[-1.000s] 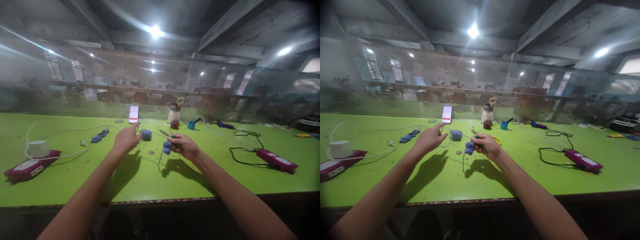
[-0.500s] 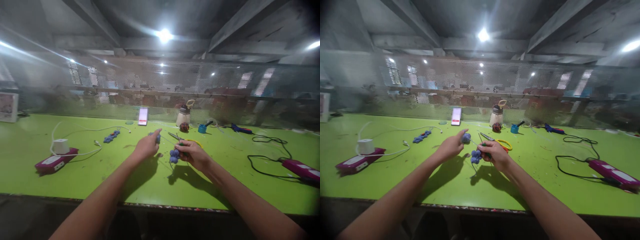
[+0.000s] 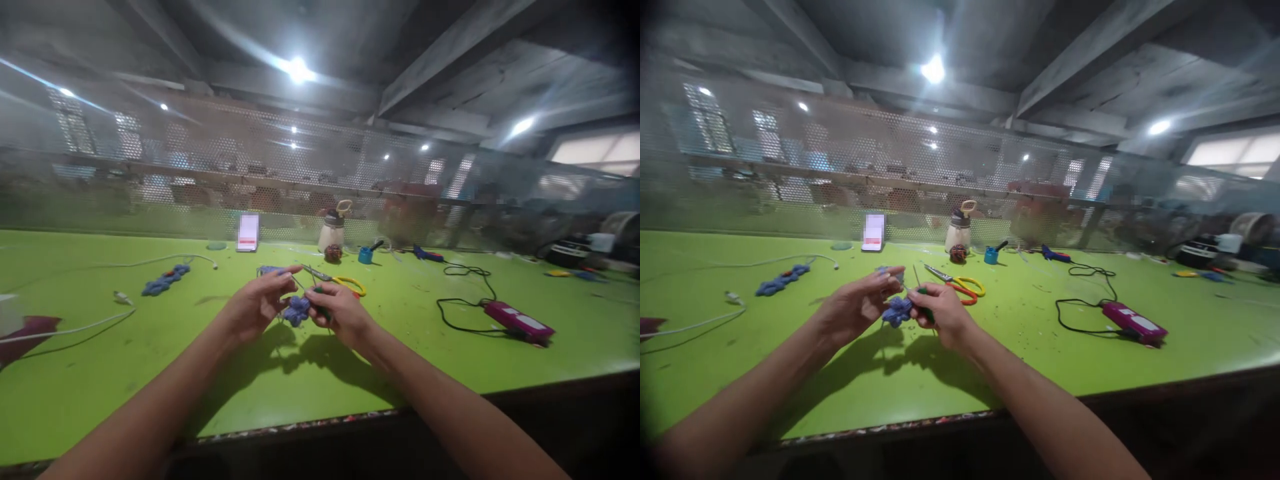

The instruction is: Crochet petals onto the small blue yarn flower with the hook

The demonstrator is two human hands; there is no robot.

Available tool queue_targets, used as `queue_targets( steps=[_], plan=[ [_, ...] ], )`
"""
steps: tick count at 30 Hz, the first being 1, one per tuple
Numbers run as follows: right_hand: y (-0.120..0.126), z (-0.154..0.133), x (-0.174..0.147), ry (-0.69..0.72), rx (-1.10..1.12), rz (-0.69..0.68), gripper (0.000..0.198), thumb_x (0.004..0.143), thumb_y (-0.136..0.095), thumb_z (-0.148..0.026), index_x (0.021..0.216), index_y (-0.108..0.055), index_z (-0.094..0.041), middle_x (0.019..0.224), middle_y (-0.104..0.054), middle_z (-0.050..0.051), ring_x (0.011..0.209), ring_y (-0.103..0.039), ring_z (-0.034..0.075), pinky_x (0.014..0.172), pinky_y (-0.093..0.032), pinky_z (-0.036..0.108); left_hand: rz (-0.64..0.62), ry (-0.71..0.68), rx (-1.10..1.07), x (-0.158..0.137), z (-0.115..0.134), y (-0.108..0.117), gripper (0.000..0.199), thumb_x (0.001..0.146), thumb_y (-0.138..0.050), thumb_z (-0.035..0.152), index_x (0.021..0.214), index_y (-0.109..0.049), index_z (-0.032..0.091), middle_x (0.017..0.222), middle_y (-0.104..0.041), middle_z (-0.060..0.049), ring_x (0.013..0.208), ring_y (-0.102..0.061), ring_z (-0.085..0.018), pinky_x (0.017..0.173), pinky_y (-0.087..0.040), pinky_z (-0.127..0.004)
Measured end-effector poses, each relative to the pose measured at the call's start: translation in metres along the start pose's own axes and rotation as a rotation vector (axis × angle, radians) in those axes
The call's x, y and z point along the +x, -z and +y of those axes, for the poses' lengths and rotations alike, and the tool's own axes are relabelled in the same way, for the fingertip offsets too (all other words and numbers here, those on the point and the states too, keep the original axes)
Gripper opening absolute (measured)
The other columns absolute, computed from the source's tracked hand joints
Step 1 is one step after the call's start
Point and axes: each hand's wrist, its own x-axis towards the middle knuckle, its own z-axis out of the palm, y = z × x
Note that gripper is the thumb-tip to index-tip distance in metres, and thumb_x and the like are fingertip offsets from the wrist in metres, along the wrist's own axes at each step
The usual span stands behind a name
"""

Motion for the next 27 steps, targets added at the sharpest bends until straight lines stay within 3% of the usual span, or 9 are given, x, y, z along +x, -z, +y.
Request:
queue_targets(
  steps=[4,10,15,20,27],
  plan=[
    [-0.002,0.004,0.0,0.01,-0.02,0.023,0.033,0.068,-0.078,-0.043,0.074,-0.059,-0.017,0.056,-0.055,-0.004,0.045,-0.042,0.006,0.044,-0.026,0.02,-0.027,0.047,0.064,-0.002,-0.008,-0.004,0.063,0.069,-0.081,0.02,0.128,-0.058,0.018,0.086,-0.069,-0.003,0.082,-0.066,-0.018,0.079,-0.047,-0.032],
    [-0.005,0.004,-0.003,0.026,-0.122,-0.039,0.033,0.074,-0.072,-0.046,0.077,-0.06,-0.015,0.063,-0.058,-0.002,0.048,-0.045,0.006,0.047,-0.031,0.022,0.042,0.042,0.151,0.004,-0.013,0.002,0.059,0.062,-0.083,0.015,0.117,-0.061,0.01,0.073,-0.068,-0.002,0.067,-0.066,-0.017,0.073,-0.046,-0.032],
    [-0.004,0.003,-0.003,0.097,-0.264,-0.079,0.021,0.078,-0.071,-0.032,0.089,-0.063,-0.016,0.063,-0.059,-0.003,0.049,-0.048,0.008,0.05,-0.036,0.023,0.037,0.04,0.19,0.004,-0.011,0.01,0.075,0.062,-0.081,0.011,0.131,-0.052,0.01,0.073,-0.068,-0.002,0.068,-0.064,-0.016,0.071,-0.045,-0.032],
    [0.004,-0.001,-0.004,0.181,-0.405,-0.066,0.021,0.081,-0.066,-0.021,0.102,-0.064,-0.017,0.061,-0.062,-0.004,0.048,-0.052,0.01,0.05,-0.04,0.025,-0.015,0.043,0.228,0.003,-0.007,0.01,0.088,0.062,-0.081,0.008,0.141,-0.043,0.01,0.072,-0.067,-0.002,0.067,-0.061,-0.016,0.07,-0.043,-0.032],
    [0.011,-0.01,-0.004,0.296,-0.697,-0.083,0.025,0.087,-0.057,-0.022,0.108,-0.07,-0.015,0.063,-0.064,0.0,0.043,-0.052,0.009,0.047,-0.043,0.025,-0.03,0.026,0.251,0.001,-0.002,0.01,0.098,0.063,-0.081,0.007,0.148,-0.033,0.012,0.077,-0.069,-0.003,0.072,-0.062,-0.016,0.071,-0.042,-0.031]
  ],
)
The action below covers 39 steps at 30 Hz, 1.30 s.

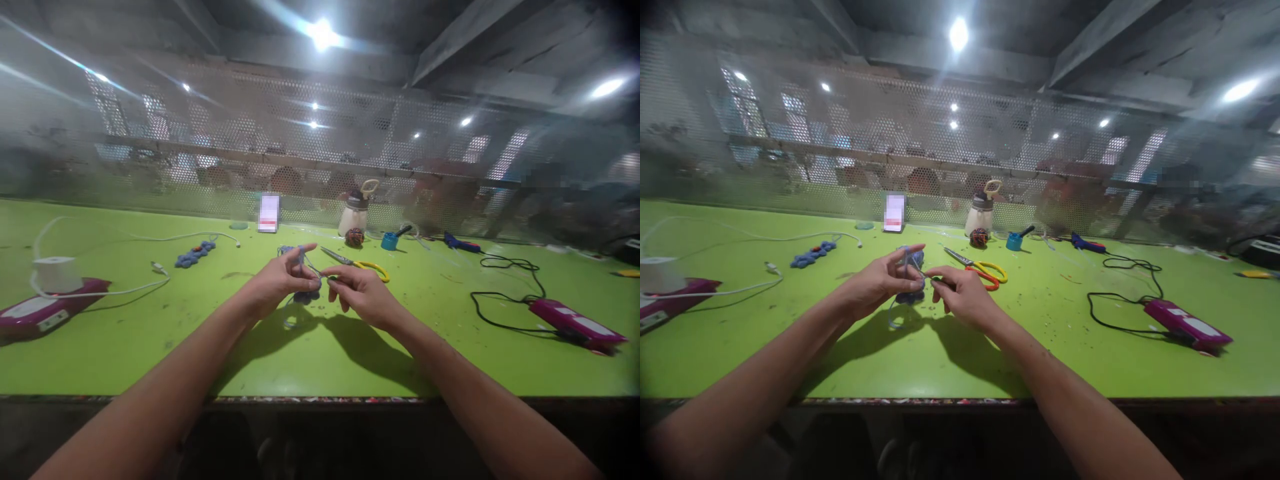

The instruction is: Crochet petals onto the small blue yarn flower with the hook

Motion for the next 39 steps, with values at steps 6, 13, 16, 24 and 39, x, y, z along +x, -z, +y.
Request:
queue_targets(
  steps=[6,13,16,24,39],
  plan=[
    [-0.0002,0.0014,0.0006,-0.014,0.006,-0.029,0.03,0.087,-0.058,-0.022,0.114,-0.07,-0.015,0.061,-0.066,0.0,0.04,-0.051,0.008,0.044,-0.041,0.024,0.032,-0.04,0.019,-0.0006,0.0009,-0.0009,0.115,0.064,-0.08,0.003,0.155,-0.011,0.02,0.068,-0.068,0.001,0.07,-0.064,-0.017,0.076,-0.045,-0.033],
    [0.0009,-0.0004,0.0018,-0.082,0.115,-0.031,0.032,0.085,-0.06,-0.019,0.116,-0.07,-0.016,0.058,-0.065,-0.001,0.039,-0.051,0.008,0.041,-0.04,0.021,0.025,-0.077,0.025,-0.0003,0.0014,-0.0019,0.116,0.061,-0.083,0.005,0.154,-0.015,0.015,0.069,-0.067,0.0,0.071,-0.062,-0.017,0.076,-0.045,-0.032],
    [0.0016,0.0005,0.0023,-0.111,0.155,-0.033,0.034,0.085,-0.062,-0.021,0.118,-0.07,-0.017,0.058,-0.065,-0.001,0.038,-0.05,0.007,0.041,-0.04,0.021,0.043,-0.068,0.005,-0.0002,0.0021,-0.0023,0.113,0.062,-0.081,0.003,0.153,-0.016,0.013,0.07,-0.067,0.0,0.071,-0.061,-0.016,0.075,-0.044,-0.032],
    [0.0015,0.0043,0.002,-0.178,0.33,-0.049,0.036,0.082,-0.069,-0.028,0.116,-0.071,-0.019,0.059,-0.066,-0.001,0.038,-0.05,0.006,0.038,-0.041,0.02,0.07,0.013,-0.079,-0.0024,0.0053,-0.0024,0.099,0.068,-0.073,0.002,0.152,-0.022,0.014,0.083,-0.066,-0.005,0.073,-0.061,-0.016,0.069,-0.045,-0.03],
    [0.0004,0.0048,0.0028,-0.2,0.341,-0.058,0.034,0.081,-0.07,-0.027,0.114,-0.072,-0.019,0.057,-0.066,-0.001,0.037,-0.049,0.006,0.037,-0.04,0.02,0.088,-0.075,0.027,0.0008,-0.0008,-0.0024,0.108,0.062,-0.082,0.01,0.151,-0.021,0.007,0.075,-0.067,-0.002,0.071,-0.061,-0.017,0.074,-0.046,-0.032]
  ],
)
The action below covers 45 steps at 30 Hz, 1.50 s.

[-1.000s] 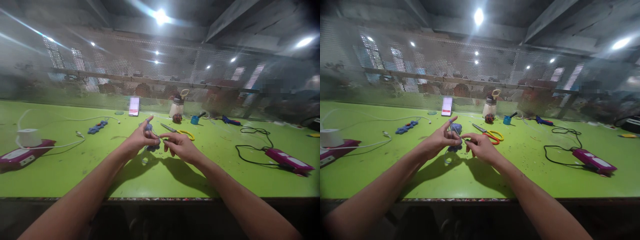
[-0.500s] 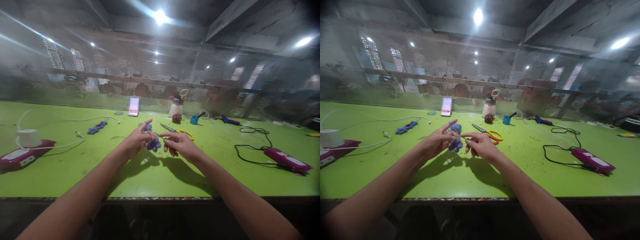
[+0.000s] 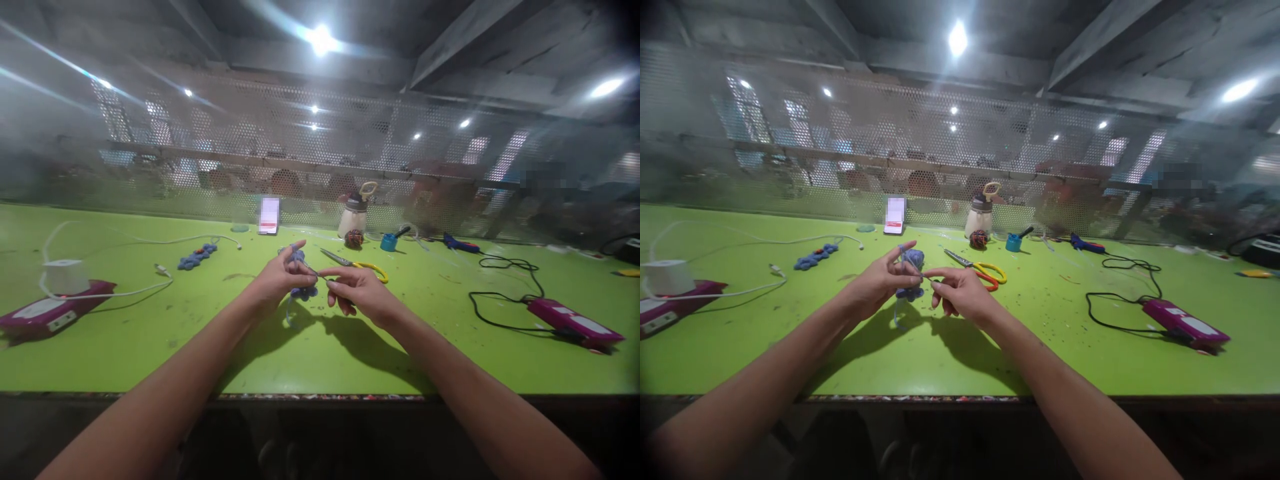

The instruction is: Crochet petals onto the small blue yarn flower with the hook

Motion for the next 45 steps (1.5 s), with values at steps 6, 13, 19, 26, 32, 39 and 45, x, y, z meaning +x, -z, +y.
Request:
queue_targets(
  steps=[6,13,19,26,32,39,45],
  plan=[
    [-0.001,0.004,0.003,-0.045,-0.016,-0.002,0.034,0.079,-0.069,-0.024,0.112,-0.073,-0.017,0.054,-0.067,-0.002,0.032,-0.044,0.005,0.034,-0.033,0.019,0.03,-0.08,0.207,0.003,-0.006,-0.004,0.101,0.062,-0.075,0.007,0.15,-0.025,0.008,0.07,-0.063,0.002,0.067,-0.058,-0.015,0.071,-0.045,-0.03],
    [-0.004,0.006,0.004,-0.094,0.049,0.043,0.033,0.08,-0.068,-0.021,0.112,-0.072,-0.015,0.053,-0.065,-0.002,0.032,-0.04,0.004,0.035,-0.03,0.018,0.065,-0.192,0.432,0.004,-0.013,-0.008,0.093,0.064,-0.066,0.005,0.15,-0.032,0.017,0.071,-0.062,0.002,0.069,-0.058,-0.016,0.07,-0.044,-0.03],
    [-0.004,0.001,0.002,-0.126,0.144,0.084,0.035,0.078,-0.071,-0.022,0.112,-0.071,-0.014,0.054,-0.065,-0.001,0.036,-0.042,0.005,0.036,-0.029,0.019,0.051,-0.237,0.461,0.006,-0.016,-0.006,0.096,0.067,-0.065,0.008,0.153,-0.022,0.014,0.076,-0.062,0.0,0.072,-0.061,-0.017,0.069,-0.047,-0.03],
    [-0.013,0.004,0.001,-0.152,0.295,0.108,0.035,0.08,-0.064,-0.019,0.115,-0.067,-0.013,0.058,-0.065,-0.001,0.039,-0.043,0.005,0.038,-0.029,0.018,0.19,-0.312,0.445,0.003,-0.017,-0.014,0.082,0.068,-0.064,0.004,0.145,-0.04,0.017,0.074,-0.062,0.002,0.071,-0.057,-0.015,0.074,-0.044,-0.031],
    [-0.021,0.009,0.002,-0.085,0.376,0.131,0.036,0.078,-0.069,-0.027,0.112,-0.065,-0.014,0.06,-0.063,-0.002,0.039,-0.043,0.005,0.037,-0.028,0.018,0.223,-0.252,0.202,0.002,-0.017,-0.02,0.082,0.071,-0.071,0.014,0.145,-0.037,0.014,0.073,-0.061,0.003,0.067,-0.056,-0.014,0.07,-0.044,-0.031],
    [-0.02,0.005,-0.002,0.031,0.285,0.117,0.042,0.076,-0.072,-0.037,0.111,-0.066,-0.014,0.061,-0.064,-0.002,0.04,-0.046,0.006,0.038,-0.03,0.019,0.106,-0.054,-0.154,0.001,-0.007,-0.01,0.084,0.066,-0.076,0.009,0.14,-0.036,0.003,0.073,-0.059,0.002,0.069,-0.06,-0.014,0.073,-0.047,-0.03],
    [-0.006,0.0,-0.003,0.079,0.069,0.081,0.035,0.079,-0.069,-0.03,0.11,-0.069,-0.013,0.061,-0.066,-0.001,0.039,-0.047,0.006,0.038,-0.032,0.021,0.096,-0.031,-0.224,-0.001,0.005,-0.003,0.085,0.064,-0.075,0.0,0.141,-0.037,0.006,0.068,-0.062,0.002,0.065,-0.057,-0.013,0.067,-0.044,-0.028]
  ],
)
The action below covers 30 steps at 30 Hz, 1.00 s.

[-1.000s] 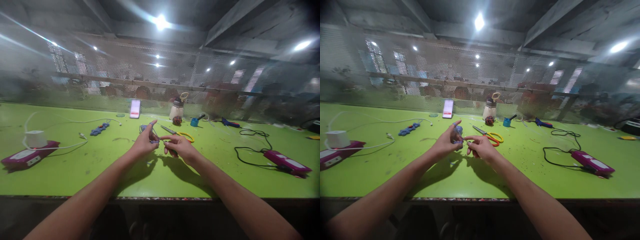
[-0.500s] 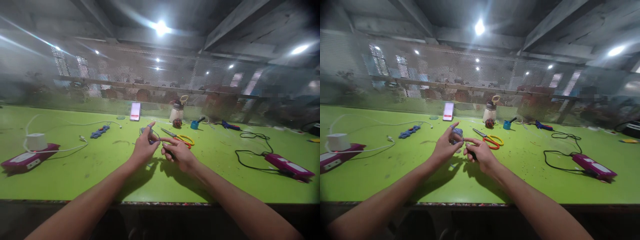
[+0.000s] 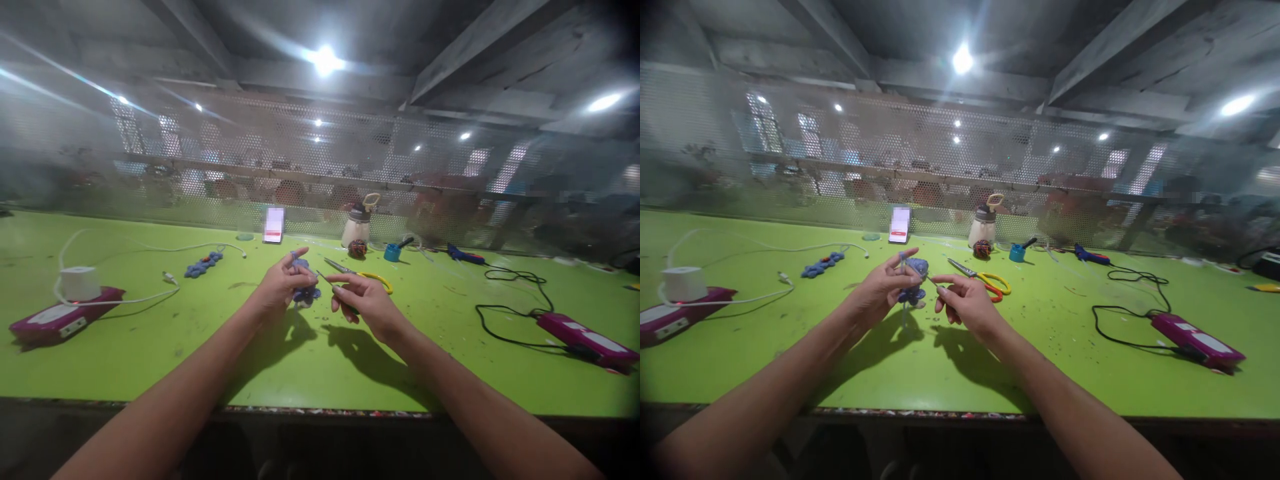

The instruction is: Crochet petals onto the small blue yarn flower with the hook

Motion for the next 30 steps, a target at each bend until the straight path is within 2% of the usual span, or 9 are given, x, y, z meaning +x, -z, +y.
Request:
queue_targets(
  steps=[6,17,24,30],
  plan=[
    [0.0083,-0.0002,0.0026,0.059,-0.142,-0.029,0.025,0.08,-0.067,-0.027,0.1,-0.073,-0.014,0.061,-0.066,0.0,0.039,-0.046,0.005,0.04,-0.032,0.021,-0.019,0.002,0.005,0.0002,0.006,0.0033,0.091,0.063,-0.077,-0.001,0.142,-0.034,0.004,0.067,-0.063,0.002,0.068,-0.058,-0.015,0.071,-0.045,-0.03],
    [0.0062,0.0018,0.0029,0.05,-0.136,-0.059,0.027,0.081,-0.066,-0.031,0.1,-0.07,-0.013,0.06,-0.065,-0.002,0.037,-0.045,0.005,0.039,-0.03,0.021,-0.056,-0.035,0.132,0.0013,0.0005,0.0036,0.096,0.06,-0.081,0.004,0.144,-0.034,0.005,0.068,-0.065,0.001,0.066,-0.058,-0.014,0.069,-0.044,-0.03],
    [0.0016,-0.0033,-0.0005,-0.044,-0.003,-0.112,0.027,0.08,-0.068,-0.041,0.088,-0.062,-0.016,0.059,-0.063,-0.003,0.039,-0.046,0.006,0.039,-0.031,0.02,-0.047,-0.072,0.217,0.0001,-0.0004,-0.0005,0.095,0.059,-0.081,0.009,0.143,-0.037,0.003,0.068,-0.065,0.001,0.066,-0.058,-0.014,0.07,-0.043,-0.03],
    [0.0006,-0.0039,-0.002,-0.147,0.087,-0.158,0.03,0.079,-0.068,-0.045,0.087,-0.059,-0.017,0.053,-0.055,-0.005,0.041,-0.045,0.006,0.041,-0.033,0.019,-0.041,-0.067,0.285,-0.0002,-0.0014,-0.0027,0.082,0.061,-0.078,0.008,0.136,-0.047,0.003,0.067,-0.065,-0.001,0.064,-0.058,-0.015,0.065,-0.043,-0.03]
  ],
)
